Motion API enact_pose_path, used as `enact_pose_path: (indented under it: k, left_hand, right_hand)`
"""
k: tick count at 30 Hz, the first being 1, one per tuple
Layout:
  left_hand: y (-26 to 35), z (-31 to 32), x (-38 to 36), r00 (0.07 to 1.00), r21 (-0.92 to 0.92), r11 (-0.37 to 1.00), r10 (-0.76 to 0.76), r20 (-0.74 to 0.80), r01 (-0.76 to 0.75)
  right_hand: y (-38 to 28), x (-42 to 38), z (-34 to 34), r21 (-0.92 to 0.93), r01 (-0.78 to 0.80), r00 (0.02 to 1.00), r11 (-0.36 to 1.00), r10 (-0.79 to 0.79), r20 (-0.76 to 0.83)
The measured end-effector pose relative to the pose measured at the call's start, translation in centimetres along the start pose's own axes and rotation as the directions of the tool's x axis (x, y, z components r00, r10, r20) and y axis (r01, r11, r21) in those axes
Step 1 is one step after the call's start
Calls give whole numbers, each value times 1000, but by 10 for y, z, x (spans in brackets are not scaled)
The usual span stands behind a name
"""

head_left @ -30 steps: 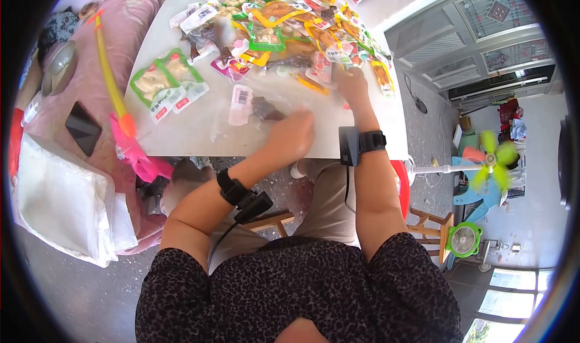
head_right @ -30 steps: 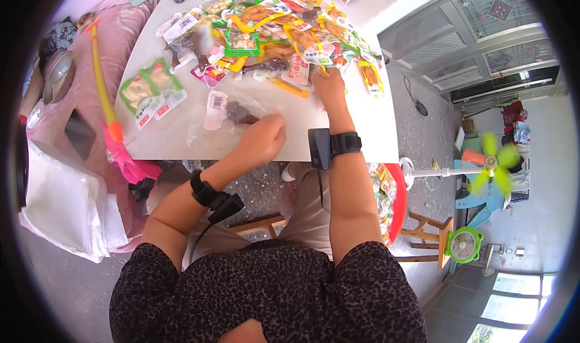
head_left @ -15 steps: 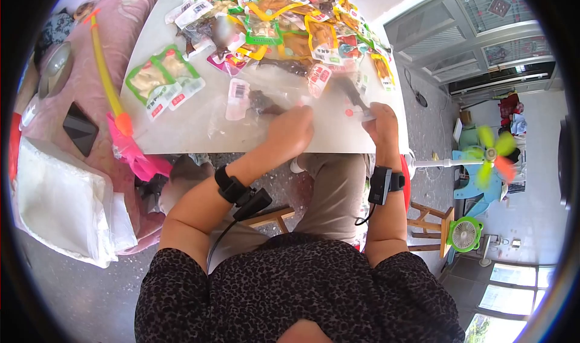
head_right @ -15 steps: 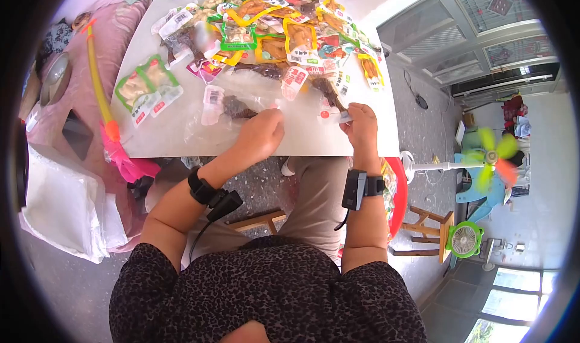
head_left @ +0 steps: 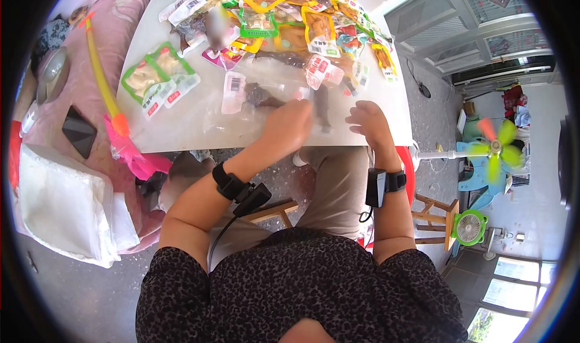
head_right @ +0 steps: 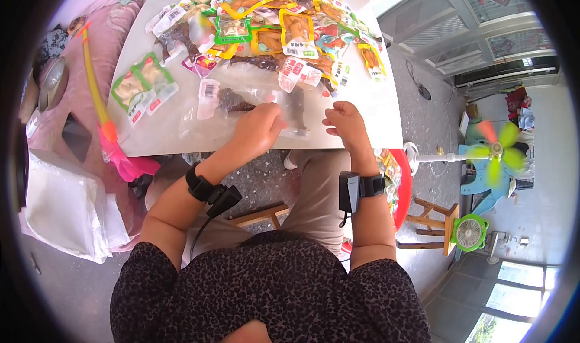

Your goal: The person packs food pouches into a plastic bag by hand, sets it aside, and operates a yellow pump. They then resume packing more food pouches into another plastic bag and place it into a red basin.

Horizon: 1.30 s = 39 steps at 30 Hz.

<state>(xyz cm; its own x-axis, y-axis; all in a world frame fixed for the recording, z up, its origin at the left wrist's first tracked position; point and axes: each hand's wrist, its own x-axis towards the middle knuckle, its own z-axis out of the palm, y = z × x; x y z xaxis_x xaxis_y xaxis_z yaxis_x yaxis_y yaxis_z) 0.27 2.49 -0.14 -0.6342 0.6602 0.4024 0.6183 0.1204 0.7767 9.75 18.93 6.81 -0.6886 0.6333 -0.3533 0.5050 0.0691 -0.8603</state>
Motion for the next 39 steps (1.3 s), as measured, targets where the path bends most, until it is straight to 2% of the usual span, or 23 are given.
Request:
enact_pose_path:
  k: [4, 7, 10, 13, 16, 17, 19, 21, 22, 28, 31, 34, 37, 38, 39]
  left_hand:
    - [1, -3, 0, 1000, -63, 998, -5, 6, 6]
    - [0, -2, 0, 1000, -28, 1000, 2, -24, -2]
    - [-1, 0, -1, 999, -83, 996, -16, -45, 12]
    - [4, -2, 1, 996, -152, 985, -85, -22, 81]
    - [5, -2, 3, 998, -81, 997, 9, -59, -14]
    - [7, -4, 2, 999, -59, 998, -1, -44, -2]
    - [13, -10, 3, 1000, -18, 1000, -11, -17, 11]
    - [16, -16, 4, 1000, -31, 999, -11, 5, 11]
    - [17, -18, 5, 1000, -35, 999, -10, 12, 10]
    - [20, -19, 7, 999, -53, 998, -43, -12, 42]
    - [20, -20, 7, 999, -44, 998, -36, -14, 36]
    - [19, -20, 7, 999, -67, 997, -50, 6, 50]
    - [17, -20, 8, 999, -126, 991, -49, 2, 49]
    - [14, -19, 8, 997, -169, 982, -81, 2, 80]
    - [11, -18, 9, 993, -213, 971, -115, 2, 112]
  right_hand:
    - [5, -7, 21, 113, -85, 996, 990, 84, 18]
    - [16, -1, 29, 126, -95, 995, 987, 90, 44]
    - [16, -2, 35, 118, -154, 978, 981, 135, 156]
    - [18, -15, 43, 237, -133, 987, 962, 108, 118]
    - [36, -17, 37, 362, 86, 995, 928, -97, 10]
    - [31, -22, 34, 390, 79, 996, 917, -58, -65]
    - [35, -21, 12, 349, 180, 981, 920, -143, -129]
    - [34, -25, -13, 242, 285, 958, 927, -267, -107]
    - [23, -32, -18, 185, 244, 964, 952, -217, -152]
    - [18, -32, -57, 158, 175, 978, 972, -189, 84]
    - [9, -37, -42, 241, 113, 980, 964, -147, 131]
    - [6, -39, -33, 291, 106, 985, 951, -140, 99]
    - [7, -38, -28, 88, 290, 956, 953, -285, -64]
    - [8, -38, -25, -121, 467, 877, 876, -476, -62]
    - [10, -41, -20, -320, 606, 765, 728, -644, -17]
